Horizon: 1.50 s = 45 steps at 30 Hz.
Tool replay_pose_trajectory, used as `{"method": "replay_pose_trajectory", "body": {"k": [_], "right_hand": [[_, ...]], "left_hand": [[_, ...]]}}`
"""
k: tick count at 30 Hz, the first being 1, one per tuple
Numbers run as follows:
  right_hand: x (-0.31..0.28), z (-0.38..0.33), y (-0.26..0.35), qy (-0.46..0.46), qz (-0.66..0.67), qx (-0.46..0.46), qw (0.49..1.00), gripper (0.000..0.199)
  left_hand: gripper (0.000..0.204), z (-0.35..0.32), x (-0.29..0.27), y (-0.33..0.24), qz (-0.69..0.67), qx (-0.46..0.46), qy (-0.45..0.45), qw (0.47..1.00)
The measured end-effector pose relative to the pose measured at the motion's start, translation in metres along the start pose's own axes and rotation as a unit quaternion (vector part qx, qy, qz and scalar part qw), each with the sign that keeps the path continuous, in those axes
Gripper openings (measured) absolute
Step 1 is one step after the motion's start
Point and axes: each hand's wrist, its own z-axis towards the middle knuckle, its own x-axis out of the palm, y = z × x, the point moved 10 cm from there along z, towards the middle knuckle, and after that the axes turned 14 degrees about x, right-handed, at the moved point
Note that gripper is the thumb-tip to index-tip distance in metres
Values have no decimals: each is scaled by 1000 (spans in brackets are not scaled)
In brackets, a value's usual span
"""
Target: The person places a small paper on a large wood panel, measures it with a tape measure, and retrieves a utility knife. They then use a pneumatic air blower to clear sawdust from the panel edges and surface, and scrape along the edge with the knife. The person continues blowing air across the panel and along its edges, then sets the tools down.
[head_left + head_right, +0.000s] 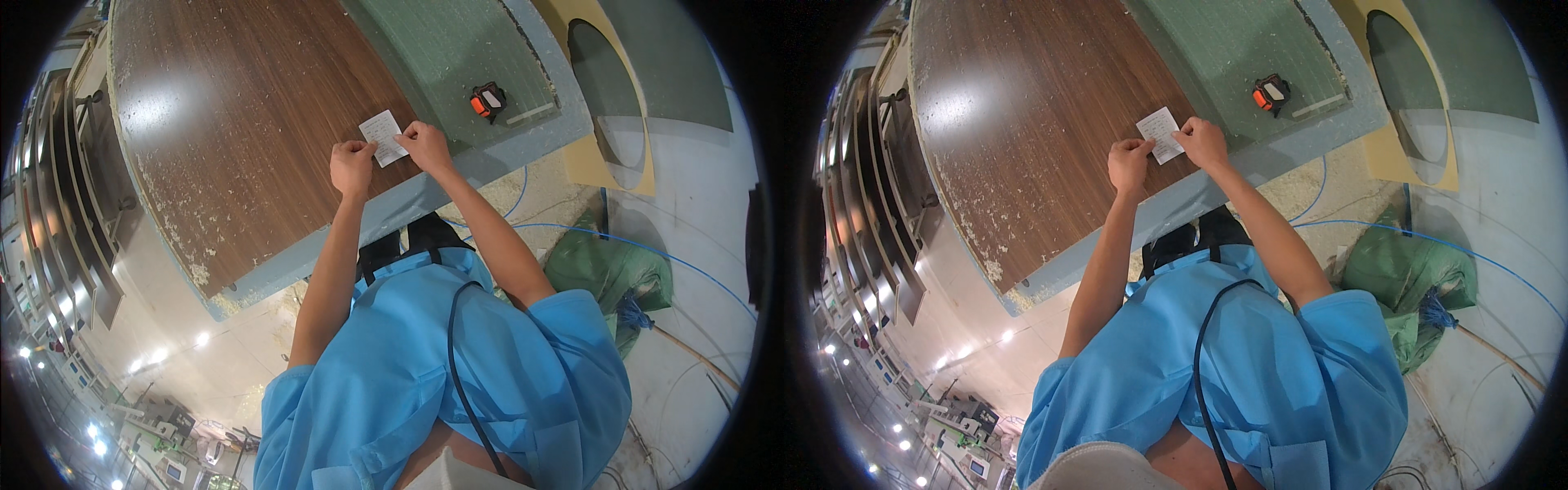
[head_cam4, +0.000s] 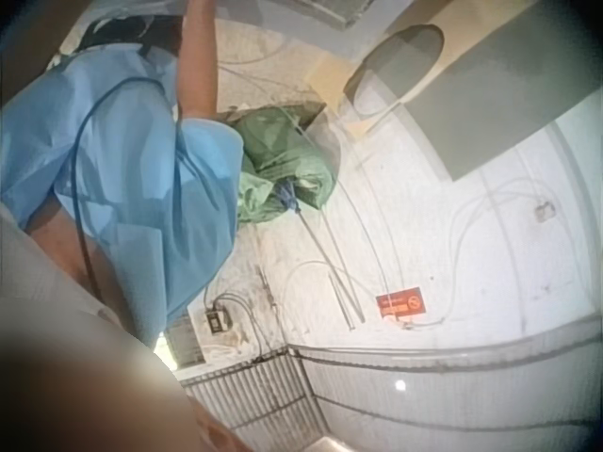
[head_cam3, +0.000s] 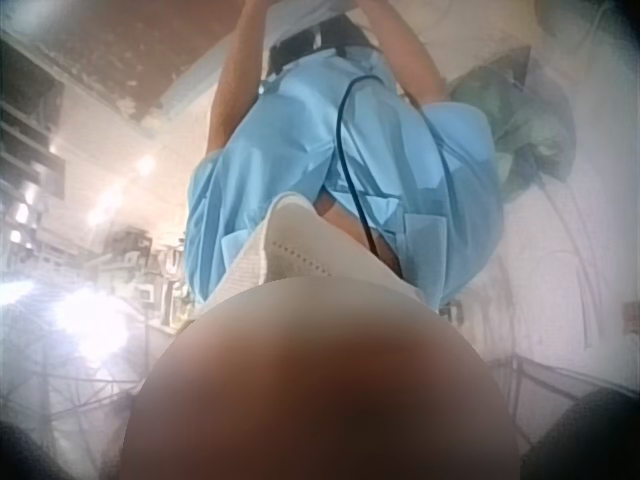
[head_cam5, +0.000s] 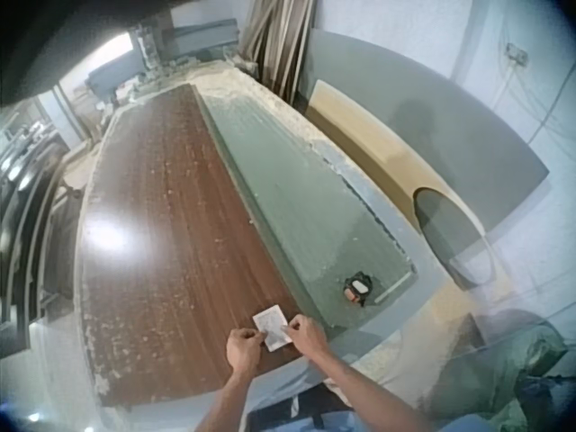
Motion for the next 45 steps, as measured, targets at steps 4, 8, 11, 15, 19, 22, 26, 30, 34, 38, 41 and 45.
{"method": "replay_pose_trajectory", "body": {"k": [4, 8, 11, 15, 19, 22, 26, 30, 34, 38, 41, 45], "right_hand": [[1, -1, 1, -4, -19, 1, 1000, 30], [1, -1, 1, -11, -25, 9, 1000, 30], [1, -1, 2, -11, -24, 9, 1000, 30], [0, -1, 3, -11, -28, 10, 999, 29], [-1, -2, 6, -11, -39, 4, 999, 29], [-1, -2, 7, -16, -43, 0, 999, 29], [-1, -3, 6, -17, -44, 3, 999, 29], [-3, -5, 8, -23, -45, 4, 999, 30], [-5, -5, 5, -33, -59, 17, 998, 32], [-14, -11, -9, -75, -82, 28, 993, 33], [-31, -23, -22, -82, -25, -3, 996, 34], [-100, -42, -18, -249, -65, -129, 958, 41]], "left_hand": [[27, 3, -1, -4, 54, 28, -18, 998], [26, 5, 0, -2, 59, 27, -21, 998], [26, 6, 1, -3, 63, 31, -18, 997], [26, 6, 2, -3, 63, 31, -15, 997], [27, 5, 3, -3, 72, 31, -11, 997], [27, 5, 2, -5, 77, 41, -16, 996], [27, 6, 2, -5, 78, 39, -11, 996], [26, 6, 4, -2, 69, 26, -1, 997], [26, 7, 2, -8, 89, 49, -11, 995], [45, 5, -2, -9, 115, 64, 2, 991], [60, -6, -3, -26, 159, 175, 6, 972], [63, -34, 35, -66, 228, 413, 54, 880]]}}
